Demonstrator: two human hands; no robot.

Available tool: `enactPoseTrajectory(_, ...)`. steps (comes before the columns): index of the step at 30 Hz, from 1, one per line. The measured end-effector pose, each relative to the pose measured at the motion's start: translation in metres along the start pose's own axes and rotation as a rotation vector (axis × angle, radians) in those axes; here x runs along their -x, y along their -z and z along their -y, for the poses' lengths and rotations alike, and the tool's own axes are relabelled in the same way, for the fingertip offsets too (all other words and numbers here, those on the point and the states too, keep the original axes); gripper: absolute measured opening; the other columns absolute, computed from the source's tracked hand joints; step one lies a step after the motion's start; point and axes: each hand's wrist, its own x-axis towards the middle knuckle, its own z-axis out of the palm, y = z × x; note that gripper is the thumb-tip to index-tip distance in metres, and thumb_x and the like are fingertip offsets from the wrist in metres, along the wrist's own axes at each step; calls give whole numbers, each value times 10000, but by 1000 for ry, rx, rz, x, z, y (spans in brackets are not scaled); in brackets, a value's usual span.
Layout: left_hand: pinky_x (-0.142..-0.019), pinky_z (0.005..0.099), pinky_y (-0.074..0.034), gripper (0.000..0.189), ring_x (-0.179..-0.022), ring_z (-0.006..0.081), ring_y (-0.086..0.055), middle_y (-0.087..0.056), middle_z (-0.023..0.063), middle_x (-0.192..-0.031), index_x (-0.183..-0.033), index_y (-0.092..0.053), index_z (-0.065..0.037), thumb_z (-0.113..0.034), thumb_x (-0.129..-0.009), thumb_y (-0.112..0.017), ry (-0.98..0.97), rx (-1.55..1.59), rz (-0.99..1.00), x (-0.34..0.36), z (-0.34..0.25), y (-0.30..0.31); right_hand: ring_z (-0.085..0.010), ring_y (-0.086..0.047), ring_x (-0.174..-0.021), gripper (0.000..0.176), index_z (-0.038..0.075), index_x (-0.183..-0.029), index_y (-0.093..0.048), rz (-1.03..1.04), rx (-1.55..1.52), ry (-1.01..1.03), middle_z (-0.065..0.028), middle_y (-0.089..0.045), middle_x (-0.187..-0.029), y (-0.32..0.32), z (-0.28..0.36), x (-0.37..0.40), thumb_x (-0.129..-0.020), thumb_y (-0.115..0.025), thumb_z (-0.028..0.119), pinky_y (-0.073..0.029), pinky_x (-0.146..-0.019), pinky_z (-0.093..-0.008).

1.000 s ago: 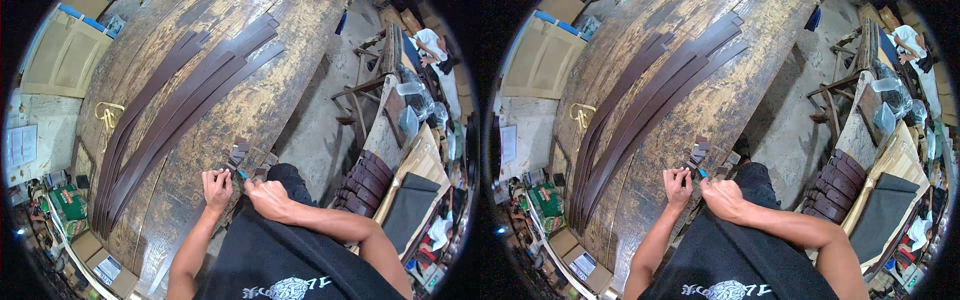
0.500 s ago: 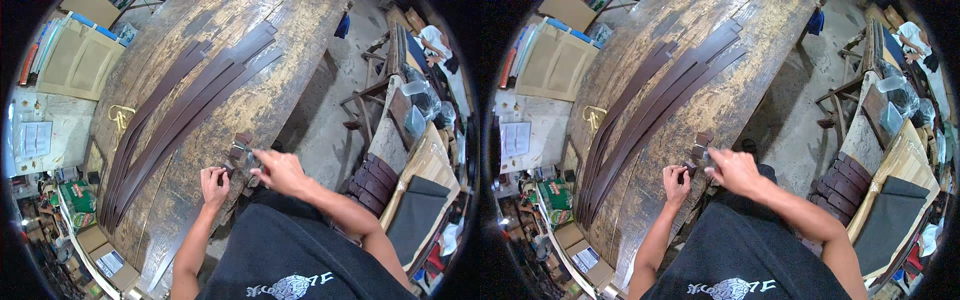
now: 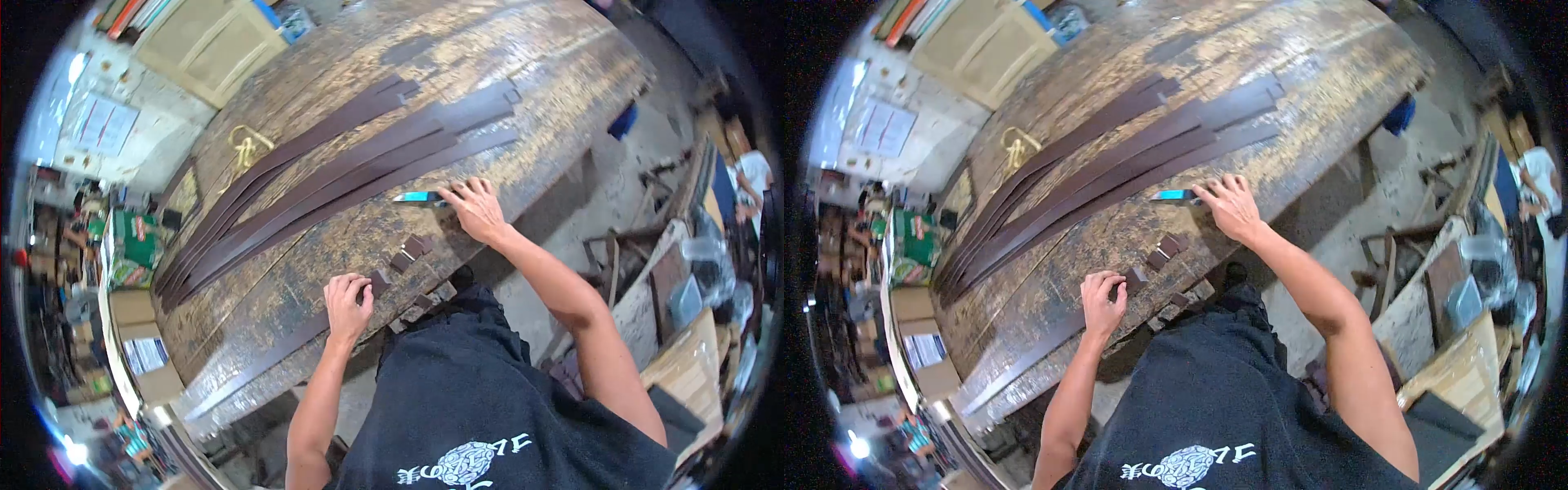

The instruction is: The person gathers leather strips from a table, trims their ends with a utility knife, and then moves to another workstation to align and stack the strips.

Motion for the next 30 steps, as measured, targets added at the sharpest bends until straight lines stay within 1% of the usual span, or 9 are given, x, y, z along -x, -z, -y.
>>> enactPoseTrajectory(4,-825,375,-426,104,-903,261,-570,-628,70,-916,-862,-667,-73,-63,-760,-683,236,-44,-223,32,-6,11,-373,-456,-1126,328,92,-1104,-630,-137,-117,4,-155,-560,-1150,4,30,-18,-783,-644,159,-325,-986,-525)
enactPoseTrajectory(7,-837,375,-437,95,-898,270,-585,-635,79,-896,-856,-662,-61,-52,-763,-678,429,-5,-349,73,-9,9,-309,-491,-1096,292,98,-1016,-669,79,-494,210,-102,-584,-1106,-8,80,-21,-737,-699,176,-375,-952,-453)
enactPoseTrajectory(12,-826,382,-452,61,-871,282,-614,-642,92,-884,-846,-665,-64,-84,-789,-678,729,-4,-490,131,-33,-1,-290,-471,-1139,381,75,-1013,-679,321,-453,457,-94,-597,-1135,-7,160,-31,-730,-740,323,-385,-941,-434)
enactPoseTrajectory(16,-786,385,-473,74,-845,280,-616,-649,90,-872,-842,-673,-68,-77,-770,-687,791,-35,-636,159,-26,2,-353,-495,-1130,430,70,-1014,-705,322,-492,388,-106,-631,-1089,-13,157,-28,-693,-774,347,-368,-987,-487)
enactPoseTrajectory(19,-753,377,-485,72,-823,281,-616,-651,87,-869,-845,-671,-75,-77,-774,-685,891,4,-677,176,-14,7,-380,-519,-1079,412,60,-952,-700,242,-456,317,-129,-632,-1019,10,137,-23,-625,-813,283,-400,-956,-433)
enactPoseTrajectory(20,-736,374,-489,78,-819,277,-614,-649,89,-870,-853,-669,-72,-86,-779,-685,951,98,-666,175,-15,21,-381,-516,-1059,406,44,-929,-684,440,-460,217,-134,-616,-1018,29,131,-23,-607,-816,253,-395,-937,-466)
enactPoseTrajectory(23,-725,384,-491,85,-787,274,-615,-643,93,-839,-855,-668,-67,-91,-776,-691,965,16,-711,190,5,23,-370,-491,-1012,389,21,-879,-641,410,-317,237,-152,-575,-1033,48,112,19,-575,-815,191,-372,-905,-470)
enactPoseTrajectory(27,-667,377,-497,93,-729,271,-615,-637,94,-797,-868,-670,-56,-88,-782,-683,955,129,-752,200,30,36,-341,-465,-942,410,20,-871,-624,400,-300,117,-128,-532,-935,66,152,29,-567,-822,209,-352,-882,-478)
enactPoseTrajectory(30,-670,371,-502,102,-730,269,-617,-630,110,-810,-885,-675,-38,-89,-796,-673,957,234,-661,207,48,48,-337,-460,-924,335,26,-841,-621,277,-336,215,-119,-524,-913,52,199,-15,-604,-807,173,-352,-870,-479)
